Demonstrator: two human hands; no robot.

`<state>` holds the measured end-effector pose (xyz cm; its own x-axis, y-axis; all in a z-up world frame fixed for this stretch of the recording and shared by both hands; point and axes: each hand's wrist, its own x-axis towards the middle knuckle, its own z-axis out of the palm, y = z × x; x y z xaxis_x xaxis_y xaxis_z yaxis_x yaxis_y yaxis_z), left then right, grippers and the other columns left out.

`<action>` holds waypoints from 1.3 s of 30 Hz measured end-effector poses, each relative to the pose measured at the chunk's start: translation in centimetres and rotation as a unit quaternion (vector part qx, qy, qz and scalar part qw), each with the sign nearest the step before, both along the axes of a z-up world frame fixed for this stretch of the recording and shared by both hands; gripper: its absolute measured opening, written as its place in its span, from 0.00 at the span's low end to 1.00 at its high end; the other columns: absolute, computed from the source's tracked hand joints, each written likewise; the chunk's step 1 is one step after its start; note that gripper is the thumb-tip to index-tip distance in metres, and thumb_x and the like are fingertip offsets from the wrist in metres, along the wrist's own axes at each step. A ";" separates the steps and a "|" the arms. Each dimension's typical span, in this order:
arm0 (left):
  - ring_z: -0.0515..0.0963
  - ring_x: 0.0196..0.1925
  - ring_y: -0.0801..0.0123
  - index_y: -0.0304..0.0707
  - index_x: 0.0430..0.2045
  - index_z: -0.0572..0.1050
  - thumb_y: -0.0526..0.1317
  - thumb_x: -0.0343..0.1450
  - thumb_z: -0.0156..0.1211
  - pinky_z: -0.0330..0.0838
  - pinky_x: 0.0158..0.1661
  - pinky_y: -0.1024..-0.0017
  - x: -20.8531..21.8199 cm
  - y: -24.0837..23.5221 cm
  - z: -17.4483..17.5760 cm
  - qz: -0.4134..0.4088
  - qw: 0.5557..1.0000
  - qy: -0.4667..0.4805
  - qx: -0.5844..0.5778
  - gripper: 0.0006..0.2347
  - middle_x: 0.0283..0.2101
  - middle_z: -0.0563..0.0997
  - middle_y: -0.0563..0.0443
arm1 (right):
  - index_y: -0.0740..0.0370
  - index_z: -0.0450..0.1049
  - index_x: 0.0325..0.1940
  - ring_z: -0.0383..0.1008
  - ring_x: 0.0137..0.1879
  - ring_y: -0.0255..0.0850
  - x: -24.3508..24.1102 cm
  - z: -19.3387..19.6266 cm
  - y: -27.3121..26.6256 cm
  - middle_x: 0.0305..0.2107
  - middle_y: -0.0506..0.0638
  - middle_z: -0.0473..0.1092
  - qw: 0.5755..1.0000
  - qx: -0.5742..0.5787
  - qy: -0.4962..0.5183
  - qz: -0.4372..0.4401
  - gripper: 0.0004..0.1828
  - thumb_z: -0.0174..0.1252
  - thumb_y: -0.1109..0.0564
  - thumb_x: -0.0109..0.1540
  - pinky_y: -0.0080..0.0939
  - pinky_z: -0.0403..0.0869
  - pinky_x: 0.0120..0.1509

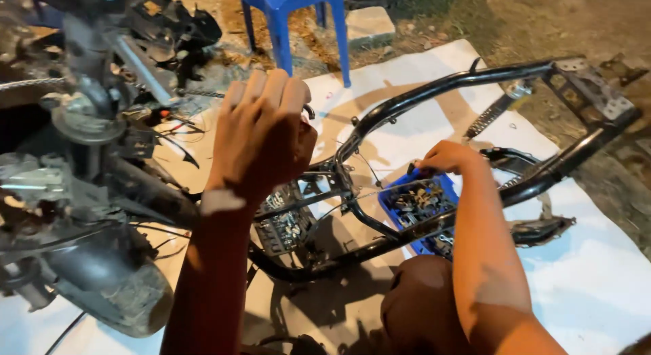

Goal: The person works on the handlebar area of a motorcycle, manipulating a black cable and a small metal clip. They use their hands to thread the cable through a housing and attempt to secure it with the clip.

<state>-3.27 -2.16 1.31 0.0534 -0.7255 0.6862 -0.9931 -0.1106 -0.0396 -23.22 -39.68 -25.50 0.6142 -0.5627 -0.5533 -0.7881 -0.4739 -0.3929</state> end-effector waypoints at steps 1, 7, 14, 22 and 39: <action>0.75 0.38 0.48 0.33 0.30 0.73 0.38 0.63 0.59 0.66 0.40 0.56 0.2 -0.1 -0.3 -0.004 1.000 0.002 0.000 0.08 0.33 0.75 0.40 | 0.56 0.87 0.40 0.76 0.35 0.45 -0.3 -3.6 -1.3 0.32 0.53 0.82 1.000 0.000 0.002 -0.004 0.25 0.66 0.34 0.55 0.50 0.73 0.39; 0.78 0.43 0.50 0.21 0.60 0.70 0.29 0.69 0.54 0.70 0.45 0.59 1.2 -0.5 -1.7 0.064 0.996 -0.049 0.029 0.22 0.39 0.78 0.36 | 0.64 0.85 0.33 0.79 0.32 0.49 -1.5 -15.6 -5.3 0.29 0.58 0.80 0.995 -0.049 0.077 -0.045 0.28 0.71 0.35 0.54 0.49 0.76 0.38; 0.83 0.43 0.55 0.37 0.58 0.71 0.37 0.79 0.59 0.73 0.48 0.58 2.7 0.9 -1.0 0.029 0.999 0.023 0.023 0.13 0.40 0.82 0.42 | 0.62 0.87 0.35 0.81 0.40 0.49 -2.5 -11.0 -5.0 0.34 0.58 0.81 0.970 -0.126 0.018 -0.207 0.26 0.69 0.35 0.54 0.49 0.77 0.48; 0.80 0.40 0.56 0.48 0.48 0.77 0.43 0.75 0.67 0.69 0.42 0.58 3.0 2.3 0.4 0.033 0.999 -0.013 -0.020 0.10 0.34 0.80 0.51 | 0.63 0.81 0.53 0.77 0.55 0.57 0.7 -4.1 -2.5 0.48 0.65 0.76 0.966 -0.178 -0.074 -0.174 0.32 0.70 0.36 0.57 0.52 0.73 0.58; 0.81 0.37 0.54 0.35 0.40 0.78 0.40 0.73 0.66 0.69 0.44 0.59 4.2 2.1 0.1 -0.077 0.986 0.136 -0.051 0.08 0.34 0.80 0.45 | 0.62 0.78 0.48 0.60 0.29 0.26 9.4 24.7 23.8 0.37 0.44 0.77 0.782 -0.051 -0.620 0.046 0.13 0.69 0.60 0.61 0.29 0.62 0.32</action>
